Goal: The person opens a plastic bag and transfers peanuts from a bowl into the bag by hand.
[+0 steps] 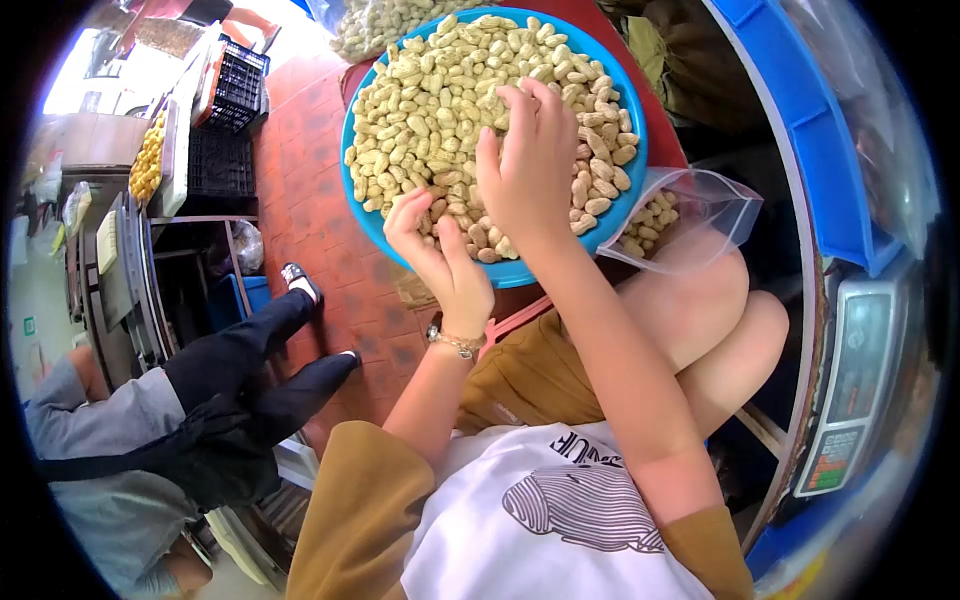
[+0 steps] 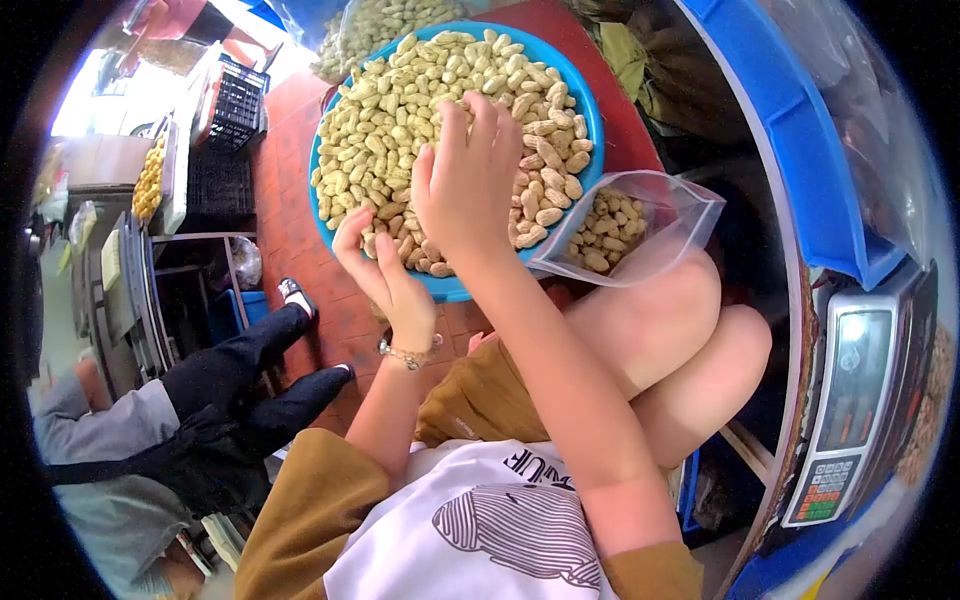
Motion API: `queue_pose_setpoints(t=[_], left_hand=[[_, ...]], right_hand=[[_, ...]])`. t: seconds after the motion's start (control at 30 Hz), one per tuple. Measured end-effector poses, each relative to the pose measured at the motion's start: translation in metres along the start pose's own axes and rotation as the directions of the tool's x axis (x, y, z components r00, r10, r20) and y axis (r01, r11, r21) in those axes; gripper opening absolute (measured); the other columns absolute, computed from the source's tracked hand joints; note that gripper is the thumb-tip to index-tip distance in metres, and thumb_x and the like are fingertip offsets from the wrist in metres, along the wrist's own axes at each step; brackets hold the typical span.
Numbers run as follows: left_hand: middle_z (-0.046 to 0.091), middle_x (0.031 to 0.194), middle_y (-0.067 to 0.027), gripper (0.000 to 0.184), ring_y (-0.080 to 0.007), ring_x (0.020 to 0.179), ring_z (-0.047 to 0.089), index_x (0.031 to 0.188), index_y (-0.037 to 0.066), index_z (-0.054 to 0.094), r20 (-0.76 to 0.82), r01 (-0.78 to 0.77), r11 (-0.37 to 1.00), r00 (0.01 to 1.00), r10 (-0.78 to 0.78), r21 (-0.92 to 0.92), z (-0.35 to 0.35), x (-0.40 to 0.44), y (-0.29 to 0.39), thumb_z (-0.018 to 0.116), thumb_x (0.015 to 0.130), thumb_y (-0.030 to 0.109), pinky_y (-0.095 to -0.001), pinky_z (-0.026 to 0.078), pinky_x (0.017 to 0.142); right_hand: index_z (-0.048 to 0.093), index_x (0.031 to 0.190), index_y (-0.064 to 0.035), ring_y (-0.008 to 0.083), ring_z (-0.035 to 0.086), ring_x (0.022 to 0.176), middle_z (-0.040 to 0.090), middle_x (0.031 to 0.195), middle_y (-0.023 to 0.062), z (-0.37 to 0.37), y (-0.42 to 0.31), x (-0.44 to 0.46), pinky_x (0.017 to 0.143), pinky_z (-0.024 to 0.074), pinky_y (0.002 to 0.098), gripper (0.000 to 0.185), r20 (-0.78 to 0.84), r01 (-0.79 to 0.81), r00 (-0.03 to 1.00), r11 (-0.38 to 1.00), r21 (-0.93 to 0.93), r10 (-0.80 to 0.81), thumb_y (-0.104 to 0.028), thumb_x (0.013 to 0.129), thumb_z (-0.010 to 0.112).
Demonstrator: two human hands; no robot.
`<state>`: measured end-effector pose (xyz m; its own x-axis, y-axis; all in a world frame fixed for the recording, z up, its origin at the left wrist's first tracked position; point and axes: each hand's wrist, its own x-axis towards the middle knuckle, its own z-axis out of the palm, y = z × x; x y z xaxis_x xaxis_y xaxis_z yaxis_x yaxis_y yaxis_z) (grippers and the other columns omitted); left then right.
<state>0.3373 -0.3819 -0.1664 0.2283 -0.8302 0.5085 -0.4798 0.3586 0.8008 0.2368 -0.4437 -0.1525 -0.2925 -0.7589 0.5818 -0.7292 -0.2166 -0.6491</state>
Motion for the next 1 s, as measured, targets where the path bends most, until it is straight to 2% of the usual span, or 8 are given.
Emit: queue_pose_setpoints(t=[0.13,0.23,0.27,0.5,0.63,0.77,0.87,1.0], left_hand=[[0.046,0.118,-0.0121,0.025,-0.024,0.117,0.044,0.111,0.002,0.046,-0.194,-0.018,0.988,0.981,-0.012,-0.15,0.0,-0.01,-0.007,0.046,0.099,0.024,-0.0413,0.029,0.109],[0.045,0.115,-0.0138,0.027,-0.0247,0.111,0.044,0.112,0.003,0.044,-0.225,-0.043,0.987,0.974,0.007,-0.158,-0.001,-0.011,-0.009,0.046,0.1,0.028,-0.0418,0.032,0.103],[0.045,0.114,-0.0135,0.027,-0.0246,0.11,0.043,0.111,0.003,0.044,-0.243,-0.048,0.985,0.97,0.005,-0.168,0.0,-0.012,-0.011,0.046,0.1,0.028,-0.0417,0.032,0.102],[0.044,0.113,-0.0132,0.022,-0.0249,0.109,0.042,0.104,0.003,0.047,-0.234,-0.02,0.989,0.972,-0.015,-0.146,-0.003,-0.011,-0.009,0.047,0.098,0.025,-0.0402,0.032,0.1],[0.048,0.117,-0.0139,0.024,-0.0261,0.115,0.044,0.111,0.002,0.048,-0.158,0.013,0.999,0.987,-0.007,0.035,-0.006,0.009,-0.006,0.046,0.098,0.023,-0.0409,0.029,0.106],[0.048,0.134,-0.0191,0.037,-0.0331,0.13,0.041,0.128,0.002,0.051,0.16,-0.179,0.87,0.98,0.118,0.459,-0.015,0.068,-0.025,0.05,0.098,0.025,-0.0439,0.028,0.11],[0.041,0.147,-0.0225,0.048,-0.041,0.136,0.037,0.139,0.009,0.048,0.261,-0.171,0.912,0.963,0.074,0.374,-0.004,0.121,-0.064,0.05,0.098,0.034,-0.0487,0.027,0.113],[0.03,0.154,-0.024,0.06,-0.0407,0.142,0.031,0.149,0.021,0.04,0.455,-0.137,0.935,0.89,-0.028,0.326,0.014,0.169,-0.084,0.038,0.099,0.055,-0.0466,0.029,0.115]], right_hand=[[0.058,0.111,-0.0041,0.0424,0.044,0.118,0.05,0.12,0.0159,0.019,0.008,0.016,0.1,0.0314,0.0644,0.033,0.076,0.112,0.992,0.973,-0.203,-0.098,-0.016,0.081,0.065],[0.062,0.109,-0.0089,0.0433,0.045,0.119,0.052,0.119,0.0136,0.037,0.004,0.022,0.104,0.0297,0.0658,0.028,0.127,0.204,0.976,0.941,-0.271,-0.175,-0.018,0.083,0.065],[0.062,0.114,-0.0128,0.0411,0.044,0.116,0.052,0.124,0.0119,0.042,0.003,0.024,0.098,0.0353,0.0601,0.031,0.165,0.24,0.968,0.901,-0.361,-0.191,-0.026,0.086,0.064],[0.059,0.124,-0.0215,0.0353,0.051,0.11,0.053,0.127,0.009,0.061,0.003,0.028,0.093,0.0405,0.0556,0.041,0.429,0.323,0.888,0.888,-0.327,-0.165,-0.034,0.085,0.061],[0.063,0.117,-0.021,0.0358,0.05,0.114,0.054,0.125,0.0075,0.043,0.006,0.027,0.092,0.0407,0.052,0.037,0.477,0.309,0.871,0.886,-0.345,-0.118,-0.031,0.082,0.062],[0.063,0.111,-0.0185,0.0326,0.049,0.114,0.052,0.122,0.0087,0.022,0.011,0.003,0.092,0.0408,0.0517,0.032,0.46,0.302,0.879,0.894,-0.331,-0.127,-0.031,0.081,0.062],[0.061,0.111,-0.0164,0.031,0.047,0.114,0.052,0.122,0.0077,0.005,0.01,-0.01,0.09,0.0402,0.0499,0.033,0.467,0.252,0.88,0.922,-0.295,-0.091,-0.031,0.081,0.063],[0.06,0.112,-0.0163,0.0304,0.048,0.113,0.054,0.122,0.0074,-0.013,0.007,-0.02,0.089,0.0395,0.0505,0.036,0.48,0.257,0.873,0.92,-0.295,-0.09,-0.028,0.078,0.065]])
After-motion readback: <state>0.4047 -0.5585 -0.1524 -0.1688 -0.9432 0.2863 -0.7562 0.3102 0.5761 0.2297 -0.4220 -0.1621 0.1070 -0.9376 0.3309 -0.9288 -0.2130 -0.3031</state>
